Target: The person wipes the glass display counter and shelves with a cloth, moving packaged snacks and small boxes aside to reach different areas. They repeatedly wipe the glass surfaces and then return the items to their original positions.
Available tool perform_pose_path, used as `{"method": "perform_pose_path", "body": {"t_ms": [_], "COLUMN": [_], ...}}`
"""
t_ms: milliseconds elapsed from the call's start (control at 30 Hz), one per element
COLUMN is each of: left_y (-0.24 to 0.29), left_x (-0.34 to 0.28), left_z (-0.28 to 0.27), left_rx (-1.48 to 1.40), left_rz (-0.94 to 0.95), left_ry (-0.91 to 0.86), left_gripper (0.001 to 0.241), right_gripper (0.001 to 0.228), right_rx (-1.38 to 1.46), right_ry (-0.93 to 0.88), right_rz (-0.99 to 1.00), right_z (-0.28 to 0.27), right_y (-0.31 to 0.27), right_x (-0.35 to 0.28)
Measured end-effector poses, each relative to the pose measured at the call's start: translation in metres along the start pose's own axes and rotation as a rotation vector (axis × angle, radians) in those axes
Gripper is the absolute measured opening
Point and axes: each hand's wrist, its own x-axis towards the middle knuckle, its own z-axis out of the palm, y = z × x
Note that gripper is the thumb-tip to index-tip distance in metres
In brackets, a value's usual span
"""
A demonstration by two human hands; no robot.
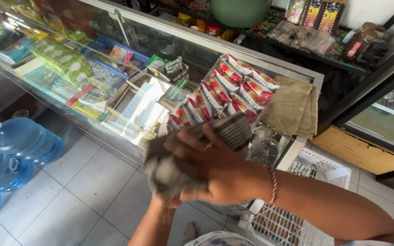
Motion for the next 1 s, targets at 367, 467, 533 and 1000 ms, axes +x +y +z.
{"method": "perform_pose_path", "body": {"t_ms": [367,467,533,1000], "left_y": [0.012,0.005,0.002,0.042], "left_x": [-0.005,-0.003,-0.004,0.011], "left_z": [0.014,0.01,0.006,0.017], "left_rx": [-0.295,-0.296,-0.364,-0.192], "left_rz": [-0.339,-0.332,-0.333,-0.197], "left_ry": [0.424,0.423,0.411,0.278], "left_gripper": [0.072,0.074,0.071,0.09], "right_gripper": [0.056,0.052,0.049,0.077], "right_rx": [-0.222,-0.117,-0.082,0.495], "right_ry": [-0.188,-0.121,-0.06,0.128], "right_rz": [0.834,0.595,0.275,1.146], "right_z": [-0.08,-0.05,-0.029,-0.08], "right_y": [0.085,0.044,0.013,0.189], "right_x": [0.051,0.031,0.018,-0.021]}}
